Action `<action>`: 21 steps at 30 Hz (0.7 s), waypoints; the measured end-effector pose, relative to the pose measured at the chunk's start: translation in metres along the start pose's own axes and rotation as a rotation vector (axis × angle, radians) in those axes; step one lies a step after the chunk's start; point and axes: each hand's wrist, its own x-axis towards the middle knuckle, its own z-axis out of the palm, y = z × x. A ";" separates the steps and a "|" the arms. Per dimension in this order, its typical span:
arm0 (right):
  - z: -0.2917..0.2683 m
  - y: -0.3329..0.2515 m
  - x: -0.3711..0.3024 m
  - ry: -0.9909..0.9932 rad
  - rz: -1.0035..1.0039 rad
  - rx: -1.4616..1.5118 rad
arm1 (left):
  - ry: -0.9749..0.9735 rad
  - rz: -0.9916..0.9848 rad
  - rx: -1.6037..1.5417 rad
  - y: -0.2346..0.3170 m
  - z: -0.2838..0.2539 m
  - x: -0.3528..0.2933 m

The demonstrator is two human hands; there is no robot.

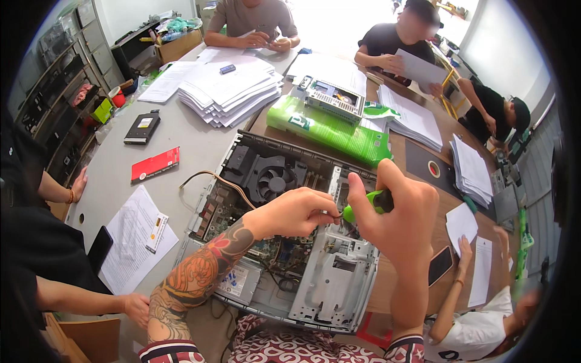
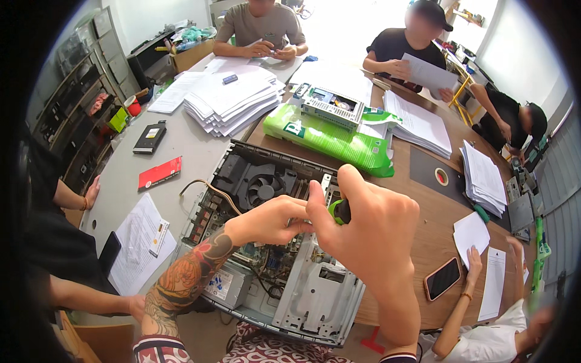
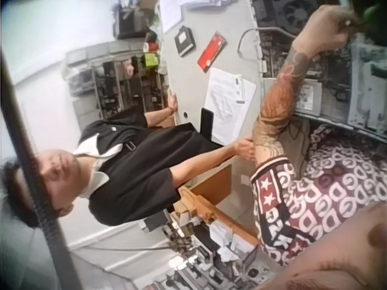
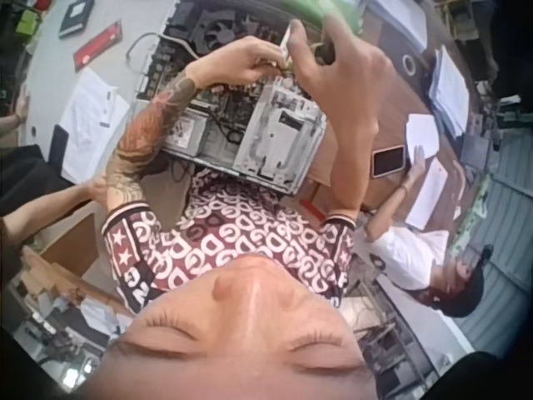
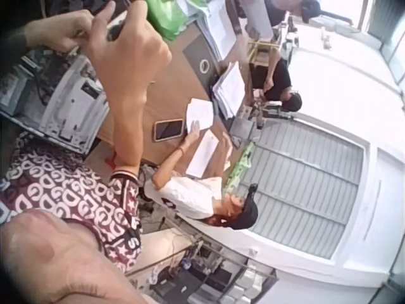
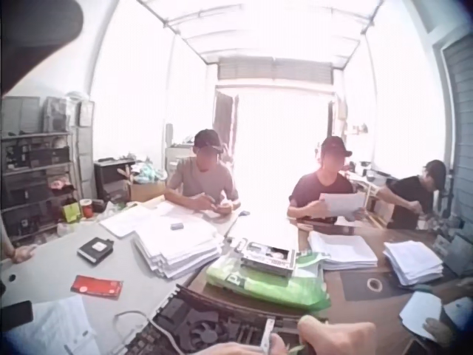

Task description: The person uses a screwdriver to remove several screws from the chassis and internal components of a computer, then touches the interior parts by hand.

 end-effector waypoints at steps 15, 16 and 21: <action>0.011 -0.007 0.018 -0.212 0.058 -0.067 | -0.052 -0.139 0.047 0.013 -0.018 -0.001; 0.007 0.000 0.016 -0.243 0.066 -0.041 | -0.064 -0.166 0.044 0.014 -0.013 0.006; 0.013 0.009 0.019 -0.245 0.125 -0.138 | -0.074 -0.135 0.206 0.023 -0.008 0.002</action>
